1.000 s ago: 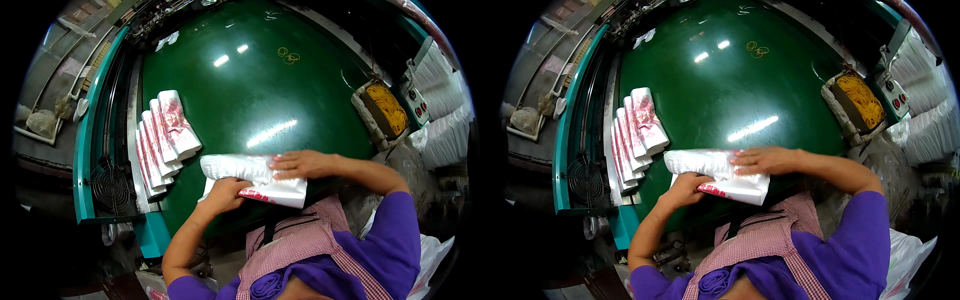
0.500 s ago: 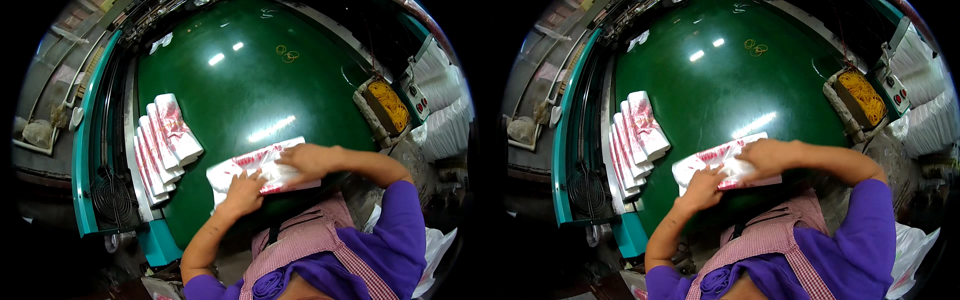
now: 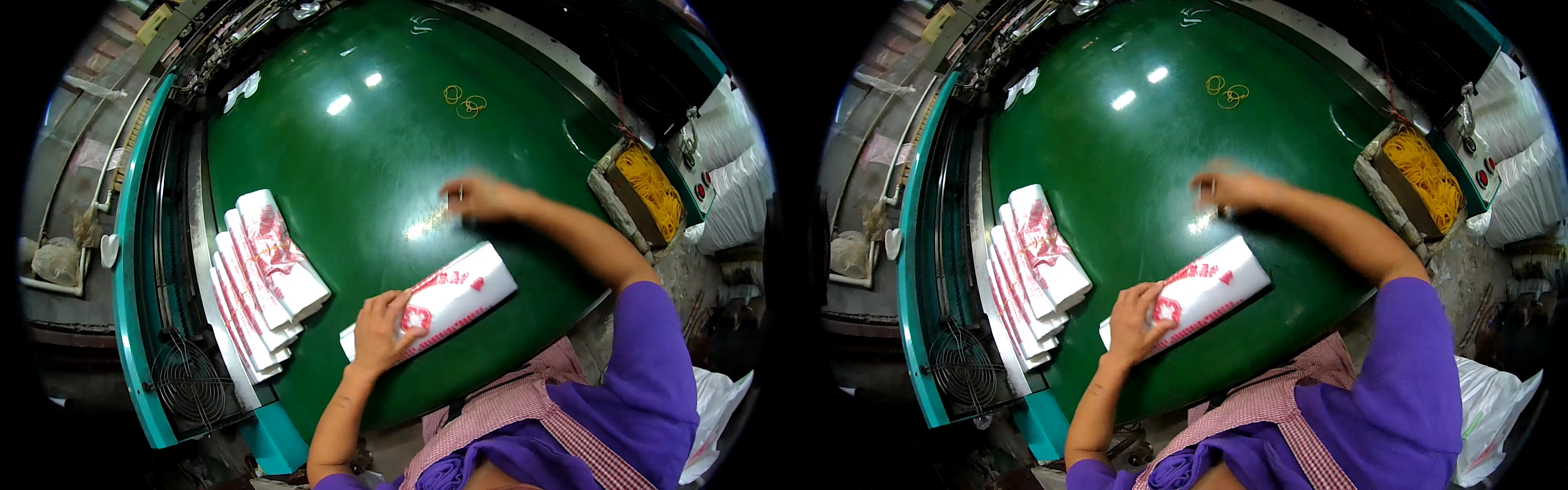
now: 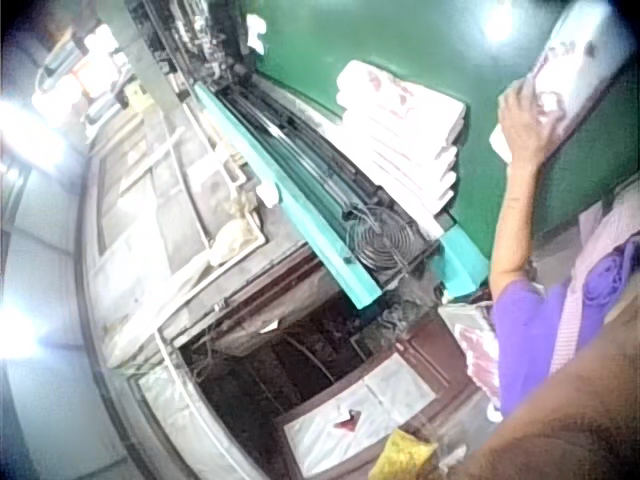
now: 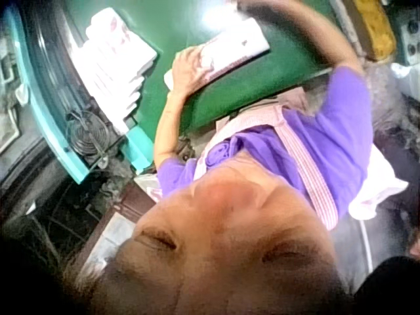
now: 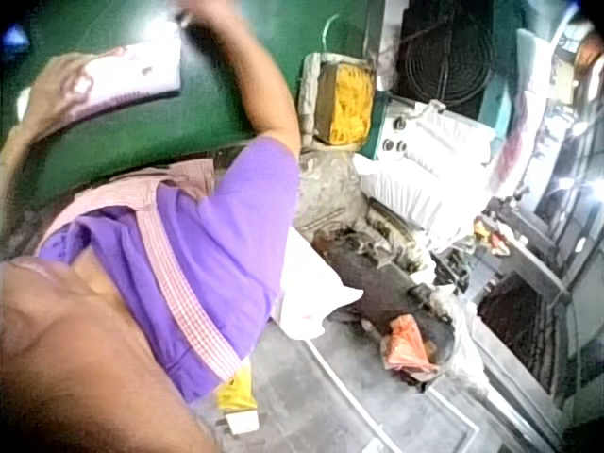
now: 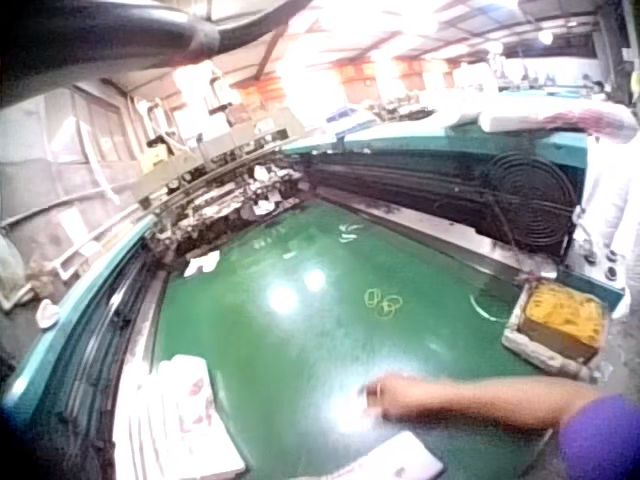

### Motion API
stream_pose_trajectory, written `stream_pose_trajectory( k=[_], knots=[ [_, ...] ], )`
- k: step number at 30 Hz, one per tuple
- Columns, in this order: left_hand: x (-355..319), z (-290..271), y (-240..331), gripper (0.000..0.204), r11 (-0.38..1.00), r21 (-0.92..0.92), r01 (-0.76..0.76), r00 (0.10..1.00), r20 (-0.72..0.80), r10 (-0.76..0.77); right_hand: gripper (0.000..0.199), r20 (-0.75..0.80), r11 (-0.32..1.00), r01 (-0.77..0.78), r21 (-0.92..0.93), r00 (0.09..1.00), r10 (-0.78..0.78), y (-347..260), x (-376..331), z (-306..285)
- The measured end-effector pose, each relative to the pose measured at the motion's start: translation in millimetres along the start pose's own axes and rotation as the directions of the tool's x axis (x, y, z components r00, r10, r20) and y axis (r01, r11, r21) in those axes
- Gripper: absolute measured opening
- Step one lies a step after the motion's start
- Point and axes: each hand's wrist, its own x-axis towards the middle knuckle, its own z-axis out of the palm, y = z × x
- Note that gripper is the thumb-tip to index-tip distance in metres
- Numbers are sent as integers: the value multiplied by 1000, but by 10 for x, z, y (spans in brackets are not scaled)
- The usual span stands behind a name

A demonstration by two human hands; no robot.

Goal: The person folds white plastic bags with red text on a green table, stacks them, and secures the stack with a rubber band. They also sit on the floor to handle loose plastic bags and rubber bands.

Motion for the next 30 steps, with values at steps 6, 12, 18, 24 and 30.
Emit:
stream_pose_trajectory(
  k=[6,12,18,24,30],
  knots=[
    [351,-203,299,71,899,-80,430,692,668,-272,29,-635,895,-348,-280,766,99,1033,911,-937],
    [-143,-55,429,48,734,-471,490,856,420,-302,15,-770,995,-80,-57,638,7,936,963,-1105],
    [-536,8,513,44,256,-920,296,824,111,-555,14,-696,993,-115,16,712,94,749,615,-1007],
    [-668,-91,586,47,1,-999,44,829,36,-559,14,-622,958,-40,282,753,215,435,339,-1147],
    [-708,-13,653,46,-100,-993,-58,851,4,-526,22,-420,881,77,468,896,145,-251,-92,-918]
  ],
)
